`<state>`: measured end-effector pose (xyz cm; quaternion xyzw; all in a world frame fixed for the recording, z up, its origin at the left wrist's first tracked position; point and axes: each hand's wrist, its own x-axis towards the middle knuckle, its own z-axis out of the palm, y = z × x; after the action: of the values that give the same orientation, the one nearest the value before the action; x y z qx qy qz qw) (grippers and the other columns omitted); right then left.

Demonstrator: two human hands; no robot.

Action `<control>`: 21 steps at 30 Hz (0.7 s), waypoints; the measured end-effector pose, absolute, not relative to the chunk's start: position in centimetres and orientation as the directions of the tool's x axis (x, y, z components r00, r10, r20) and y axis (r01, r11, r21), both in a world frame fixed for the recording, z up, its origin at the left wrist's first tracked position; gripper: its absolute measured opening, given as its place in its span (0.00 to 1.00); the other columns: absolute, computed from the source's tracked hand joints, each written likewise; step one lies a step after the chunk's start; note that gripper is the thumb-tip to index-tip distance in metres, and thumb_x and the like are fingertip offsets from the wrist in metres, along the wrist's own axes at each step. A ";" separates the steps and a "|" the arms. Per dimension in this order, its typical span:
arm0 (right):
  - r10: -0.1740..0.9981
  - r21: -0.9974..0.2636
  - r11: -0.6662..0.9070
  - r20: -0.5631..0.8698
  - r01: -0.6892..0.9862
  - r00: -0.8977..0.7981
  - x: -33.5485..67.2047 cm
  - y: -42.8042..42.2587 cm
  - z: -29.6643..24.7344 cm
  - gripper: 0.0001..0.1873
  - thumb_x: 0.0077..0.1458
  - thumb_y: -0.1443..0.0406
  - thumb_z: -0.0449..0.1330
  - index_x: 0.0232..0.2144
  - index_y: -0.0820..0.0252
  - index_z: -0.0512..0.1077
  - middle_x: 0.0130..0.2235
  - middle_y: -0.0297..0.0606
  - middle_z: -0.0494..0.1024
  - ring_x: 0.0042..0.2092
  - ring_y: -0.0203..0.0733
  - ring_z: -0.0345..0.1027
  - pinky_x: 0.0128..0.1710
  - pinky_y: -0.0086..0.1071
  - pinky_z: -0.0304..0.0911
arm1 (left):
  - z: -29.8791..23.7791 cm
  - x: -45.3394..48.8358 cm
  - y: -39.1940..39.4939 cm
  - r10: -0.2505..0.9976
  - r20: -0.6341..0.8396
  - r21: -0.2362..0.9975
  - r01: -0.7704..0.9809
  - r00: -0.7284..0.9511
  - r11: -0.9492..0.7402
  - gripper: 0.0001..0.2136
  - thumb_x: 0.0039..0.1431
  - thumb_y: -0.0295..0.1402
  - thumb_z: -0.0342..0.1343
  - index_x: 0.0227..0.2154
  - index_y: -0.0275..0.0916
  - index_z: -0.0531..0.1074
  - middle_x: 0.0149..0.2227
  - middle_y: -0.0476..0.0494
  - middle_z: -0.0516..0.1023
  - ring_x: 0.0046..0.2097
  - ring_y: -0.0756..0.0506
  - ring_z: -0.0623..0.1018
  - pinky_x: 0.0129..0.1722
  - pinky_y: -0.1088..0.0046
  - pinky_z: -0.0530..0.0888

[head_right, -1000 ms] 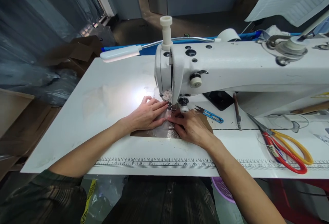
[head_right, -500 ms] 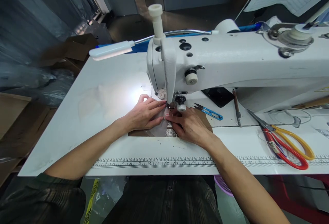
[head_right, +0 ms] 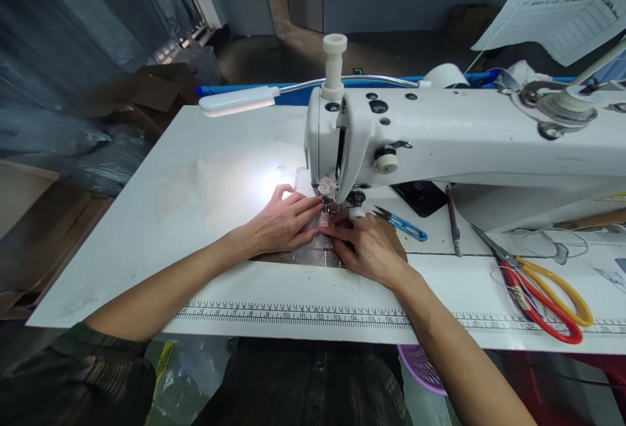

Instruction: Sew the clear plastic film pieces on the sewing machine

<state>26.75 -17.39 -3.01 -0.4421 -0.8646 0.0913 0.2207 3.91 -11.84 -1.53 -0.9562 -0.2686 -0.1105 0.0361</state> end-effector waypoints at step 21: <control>0.803 -0.341 0.594 0.309 0.729 -0.510 26.5 -17.5 -3.0 0.18 0.63 0.65 0.53 0.52 0.57 0.76 0.46 0.48 0.76 0.46 0.50 0.71 0.43 0.44 0.69 | -2.4 3.1 -10.8 0.392 0.298 0.090 0.383 0.870 -0.919 0.18 0.66 0.44 0.49 0.48 0.37 0.74 0.54 0.37 0.75 0.43 0.40 0.75 0.43 0.59 0.70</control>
<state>26.54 -17.52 -3.00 -0.4429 -0.8647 0.0839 0.2215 3.07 -10.81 -2.40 -0.9670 -0.2005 -0.1568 -0.0140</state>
